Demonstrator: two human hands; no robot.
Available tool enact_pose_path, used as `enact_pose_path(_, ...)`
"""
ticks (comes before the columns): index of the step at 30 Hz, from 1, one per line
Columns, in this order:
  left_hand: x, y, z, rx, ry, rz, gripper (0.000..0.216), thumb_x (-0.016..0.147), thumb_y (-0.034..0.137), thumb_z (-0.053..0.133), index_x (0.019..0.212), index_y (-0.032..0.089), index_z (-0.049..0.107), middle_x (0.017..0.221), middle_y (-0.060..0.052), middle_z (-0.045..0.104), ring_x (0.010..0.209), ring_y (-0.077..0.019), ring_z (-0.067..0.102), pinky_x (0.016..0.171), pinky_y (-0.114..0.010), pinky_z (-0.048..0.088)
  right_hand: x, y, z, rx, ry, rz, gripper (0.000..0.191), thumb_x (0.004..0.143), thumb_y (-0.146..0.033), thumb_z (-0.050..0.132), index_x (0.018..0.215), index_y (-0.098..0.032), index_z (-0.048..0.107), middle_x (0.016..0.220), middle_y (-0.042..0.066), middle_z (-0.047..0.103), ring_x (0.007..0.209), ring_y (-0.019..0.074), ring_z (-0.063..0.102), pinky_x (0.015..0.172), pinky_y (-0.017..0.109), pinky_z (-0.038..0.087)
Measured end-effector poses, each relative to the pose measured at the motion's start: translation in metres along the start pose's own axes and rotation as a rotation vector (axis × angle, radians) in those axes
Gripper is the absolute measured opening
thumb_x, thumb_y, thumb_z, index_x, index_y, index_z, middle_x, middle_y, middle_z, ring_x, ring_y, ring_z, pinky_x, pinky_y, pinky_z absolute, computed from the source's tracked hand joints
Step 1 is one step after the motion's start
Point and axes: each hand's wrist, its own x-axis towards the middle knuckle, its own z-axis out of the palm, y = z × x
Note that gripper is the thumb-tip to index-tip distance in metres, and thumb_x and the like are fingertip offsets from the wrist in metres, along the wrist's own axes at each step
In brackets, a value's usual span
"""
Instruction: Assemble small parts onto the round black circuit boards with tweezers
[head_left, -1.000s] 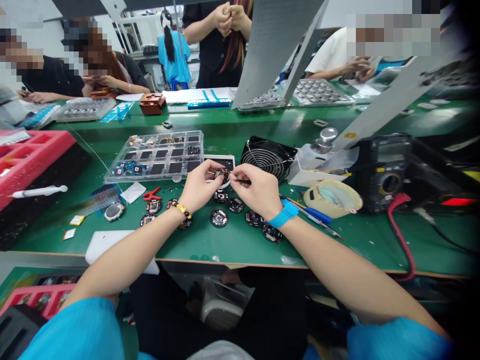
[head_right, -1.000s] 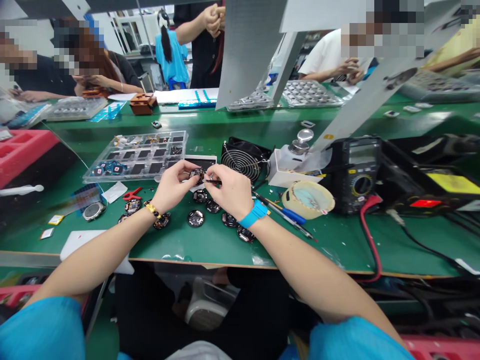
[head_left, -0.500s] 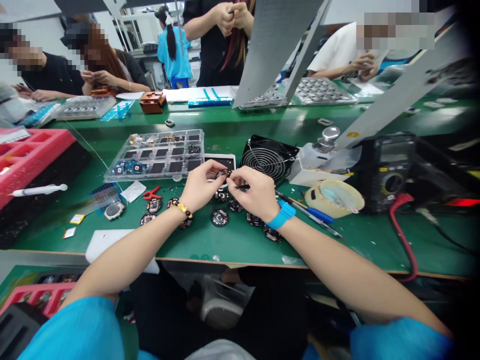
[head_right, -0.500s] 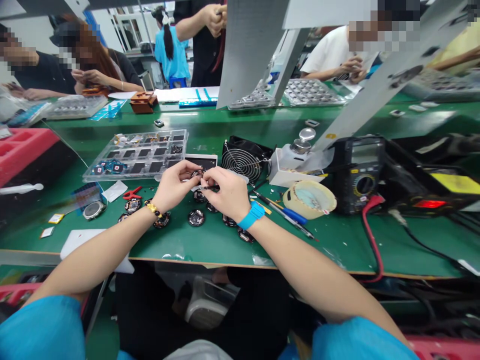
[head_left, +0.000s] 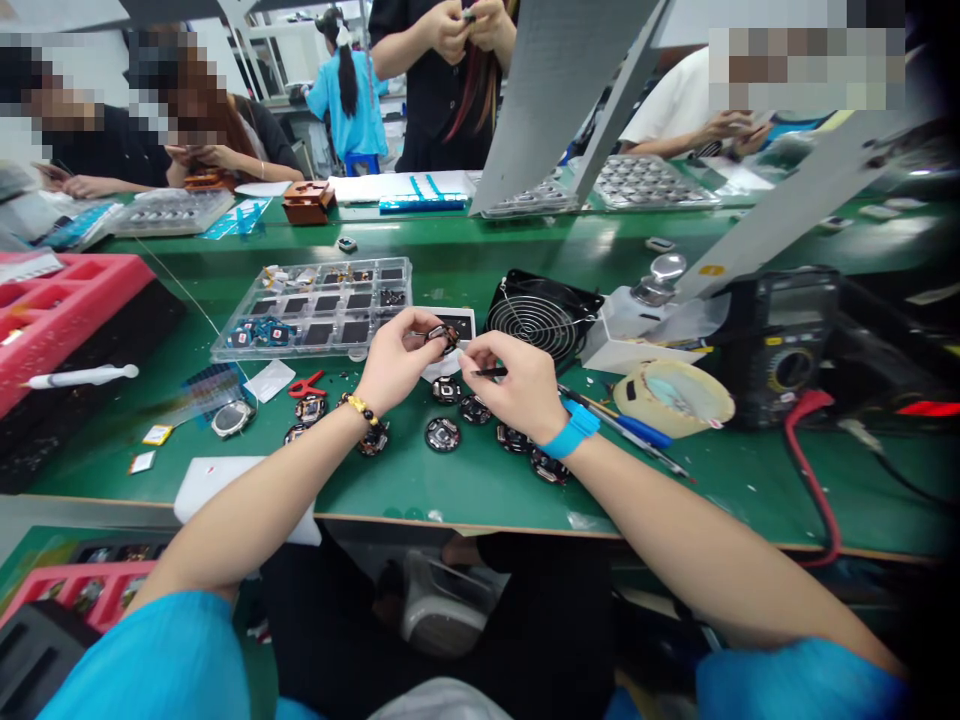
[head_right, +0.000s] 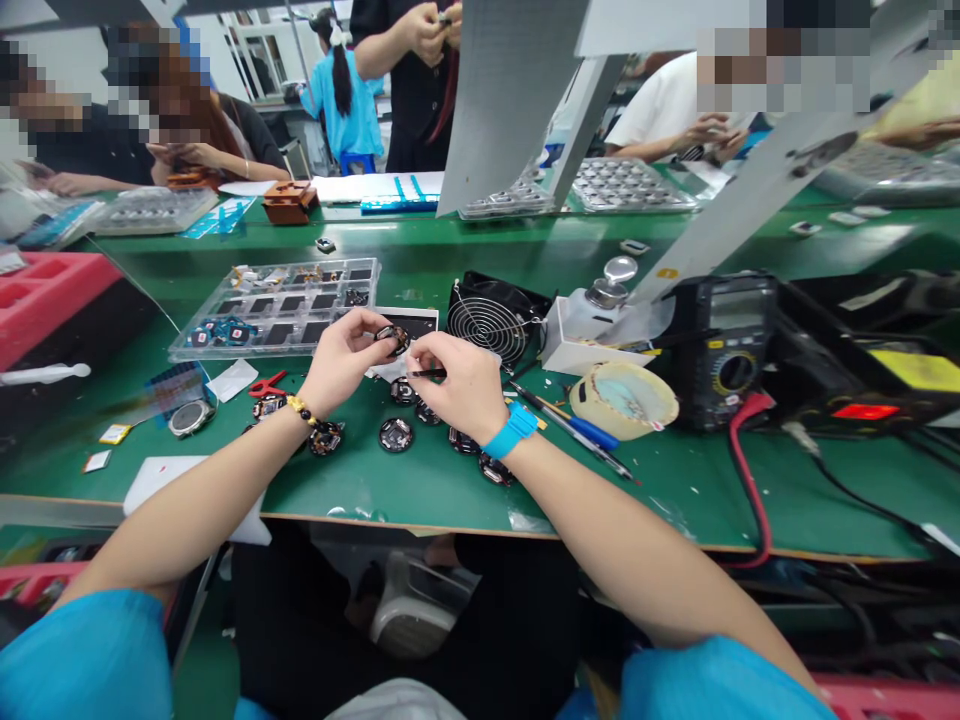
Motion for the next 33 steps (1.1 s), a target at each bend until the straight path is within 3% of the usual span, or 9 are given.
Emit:
enact_pose_path(8,0.001,-0.001,-0.003,0.026,-0.066,0.03,0.027,0.084,0.021,0.074,0.11,0.015,0.071,0.102,-0.009,0.078,0.092,-0.0189,0.074,0.072,-0.027,0.062,0.011,0.004,-0.013,0.033,0.101,0.126,0.022,0.1,-0.036,0.058,0.096,-0.023,0.076,0.094,0.004,0.077,0.076,0.0184,0.065,0.072,0.032,0.051)
enact_pose_path(12,-0.002,0.003,-0.002,0.148,-0.108,0.084,0.023,0.088,0.022,0.07,0.11,0.018,0.076,0.107,-0.008,0.08,0.092,-0.0182,0.074,0.077,-0.027,0.061,0.015,0.014,-0.015,0.086,0.028,0.158,0.026,0.101,-0.04,0.061,0.098,-0.023,0.08,0.092,0.004,0.077,0.085,0.0201,0.069,0.077,0.033,0.051)
enact_pose_path(18,-0.003,0.007,-0.002,0.265,-0.072,0.124,0.027,0.09,0.02,0.066,0.113,0.019,0.079,0.114,-0.006,0.08,0.095,-0.0192,0.074,0.087,-0.031,0.06,0.014,0.014,-0.013,0.174,-0.101,0.216,0.025,0.099,-0.039,0.064,0.09,-0.022,0.079,0.096,0.003,0.081,0.092,0.021,0.074,0.084,0.032,0.053)
enact_pose_path(28,-0.005,0.004,-0.001,0.295,-0.074,0.137,0.028,0.089,0.018,0.066,0.114,0.019,0.08,0.115,-0.006,0.08,0.094,-0.0188,0.073,0.086,-0.03,0.06,0.011,0.015,-0.013,0.017,-0.093,0.106,0.019,0.095,-0.028,0.062,0.094,-0.022,0.08,0.097,0.005,0.081,0.088,0.0224,0.073,0.078,0.034,0.053)
enact_pose_path(33,-0.005,0.005,-0.001,0.286,-0.063,0.143,0.027,0.088,0.019,0.067,0.112,0.02,0.08,0.113,-0.006,0.08,0.093,-0.019,0.073,0.085,-0.03,0.061,0.011,0.014,-0.012,0.061,-0.093,0.131,0.021,0.097,-0.031,0.061,0.096,-0.022,0.08,0.095,0.004,0.081,0.087,0.022,0.073,0.079,0.034,0.054)
